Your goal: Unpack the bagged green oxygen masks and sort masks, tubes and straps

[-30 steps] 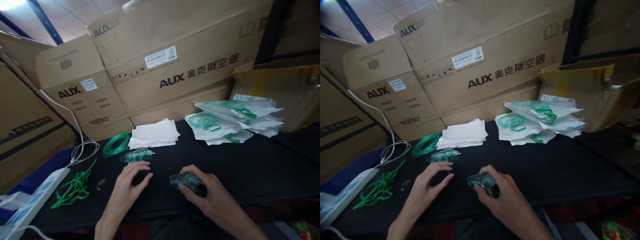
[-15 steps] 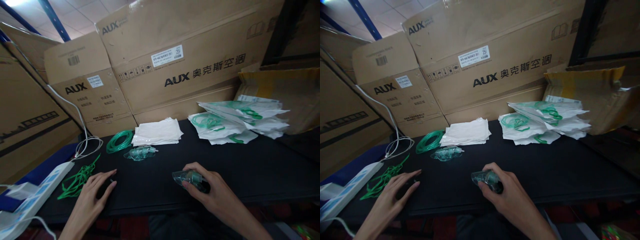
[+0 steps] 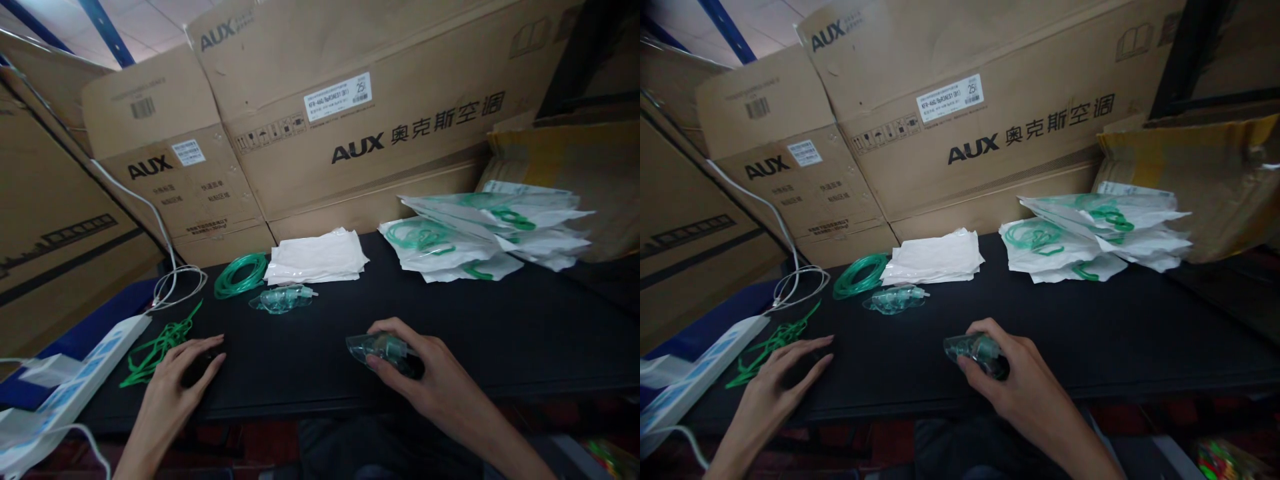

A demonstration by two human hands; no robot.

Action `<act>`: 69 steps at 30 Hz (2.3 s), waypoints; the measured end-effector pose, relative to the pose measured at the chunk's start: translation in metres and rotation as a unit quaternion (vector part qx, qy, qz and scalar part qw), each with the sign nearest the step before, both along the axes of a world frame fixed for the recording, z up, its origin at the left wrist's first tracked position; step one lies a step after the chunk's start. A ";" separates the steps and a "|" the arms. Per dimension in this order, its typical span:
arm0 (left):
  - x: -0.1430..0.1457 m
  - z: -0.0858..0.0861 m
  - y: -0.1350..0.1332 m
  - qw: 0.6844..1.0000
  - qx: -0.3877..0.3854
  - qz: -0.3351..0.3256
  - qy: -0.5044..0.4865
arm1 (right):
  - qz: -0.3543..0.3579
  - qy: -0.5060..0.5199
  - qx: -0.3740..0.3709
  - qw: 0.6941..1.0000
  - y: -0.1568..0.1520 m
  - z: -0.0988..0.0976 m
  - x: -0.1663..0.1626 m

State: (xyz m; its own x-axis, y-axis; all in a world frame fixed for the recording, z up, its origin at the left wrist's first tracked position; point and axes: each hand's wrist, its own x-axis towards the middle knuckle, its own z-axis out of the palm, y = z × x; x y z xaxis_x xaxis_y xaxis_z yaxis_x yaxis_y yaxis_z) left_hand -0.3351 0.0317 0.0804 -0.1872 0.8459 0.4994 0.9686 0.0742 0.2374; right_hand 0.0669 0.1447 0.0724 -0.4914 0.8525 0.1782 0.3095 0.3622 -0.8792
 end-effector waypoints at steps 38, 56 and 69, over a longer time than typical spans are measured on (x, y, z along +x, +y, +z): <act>0.082 0.034 0.087 0.995 0.044 -0.092 0.017 | 0.017 0.075 0.104 0.992 0.062 0.037 -0.073; 0.086 0.012 0.113 0.986 0.021 -0.135 -0.098 | 0.161 -0.007 0.232 0.959 0.104 0.001 -0.117; 0.085 0.011 0.114 0.982 0.027 -0.150 -0.109 | 0.148 -0.044 0.256 0.954 0.096 0.013 -0.107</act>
State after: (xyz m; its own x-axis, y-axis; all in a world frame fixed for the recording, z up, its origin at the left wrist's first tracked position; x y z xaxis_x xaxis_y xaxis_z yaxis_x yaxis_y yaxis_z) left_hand -0.2501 0.1456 0.0913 -0.0422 0.8528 0.5205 0.8705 -0.2243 0.4381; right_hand -0.0397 0.2407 0.0854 -0.7292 0.4863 0.4814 0.1922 0.8207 -0.5380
